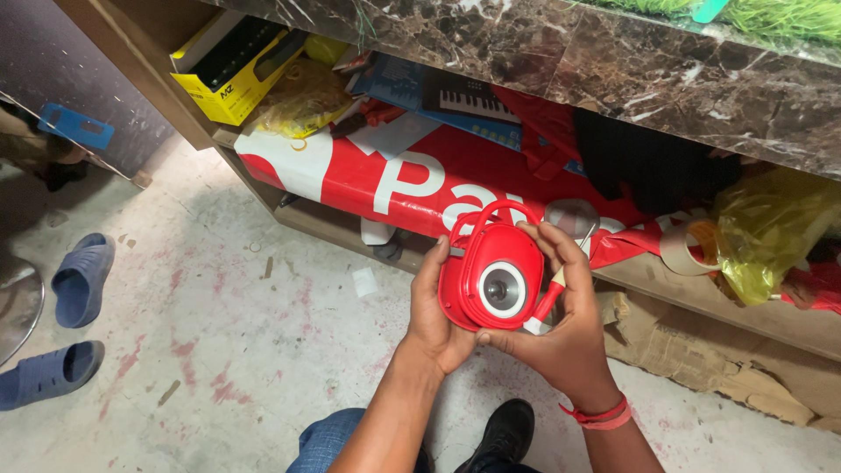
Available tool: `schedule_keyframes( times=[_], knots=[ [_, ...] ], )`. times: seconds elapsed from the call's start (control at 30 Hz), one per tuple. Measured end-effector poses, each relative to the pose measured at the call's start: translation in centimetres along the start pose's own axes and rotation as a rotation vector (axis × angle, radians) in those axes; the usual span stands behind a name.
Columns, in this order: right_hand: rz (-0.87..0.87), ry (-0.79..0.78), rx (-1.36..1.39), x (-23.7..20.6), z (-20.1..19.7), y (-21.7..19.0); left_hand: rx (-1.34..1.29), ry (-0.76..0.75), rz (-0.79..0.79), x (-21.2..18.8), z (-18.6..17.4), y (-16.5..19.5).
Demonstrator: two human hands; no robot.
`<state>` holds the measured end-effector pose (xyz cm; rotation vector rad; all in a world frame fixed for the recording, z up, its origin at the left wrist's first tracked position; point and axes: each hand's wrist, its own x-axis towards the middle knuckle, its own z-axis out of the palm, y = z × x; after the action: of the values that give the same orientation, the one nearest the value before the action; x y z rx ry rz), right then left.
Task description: The person holds a red portable speaker and uses a screwdriver to unscrew its casing, working around the device's edges. They open the housing, handle the internal components and wires, then reposition the device and continue driving screws with the screwdriver.
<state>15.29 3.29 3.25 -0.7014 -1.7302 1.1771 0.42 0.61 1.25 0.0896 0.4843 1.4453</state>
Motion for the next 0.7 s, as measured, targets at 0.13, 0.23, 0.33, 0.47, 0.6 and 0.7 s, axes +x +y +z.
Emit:
schedule_keyframes(
  times=[0.13, 0.23, 0.33, 0.47, 0.6, 0.7],
  knots=[
    [0.000, -0.008, 0.008, 0.00, -0.04, -0.04, -0.007, -0.009, -0.007, 0.08, -0.06, -0.02],
    [-0.011, -0.011, -0.005, -0.02, 0.02, -0.07, -0.013, -0.015, -0.002, 0.09, -0.15, -0.09],
    [-0.011, -0.011, 0.003, -0.01, 0.06, -0.10, -0.012, -0.011, -0.001, 0.16, -0.22, -0.10],
    [-0.024, 0.002, -0.025, 0.02, 0.07, -0.15, -0.018, -0.008, -0.011, 0.23, -0.29, -0.13],
    [-0.025, 0.011, -0.043, 0.02, 0.13, -0.25, -0.022, -0.010, -0.012, 0.25, -0.33, -0.20],
    [-0.023, 0.011, -0.020, 0.05, 0.20, -0.38, -0.027, -0.010, -0.026, 0.30, -0.37, -0.13]
  ],
)
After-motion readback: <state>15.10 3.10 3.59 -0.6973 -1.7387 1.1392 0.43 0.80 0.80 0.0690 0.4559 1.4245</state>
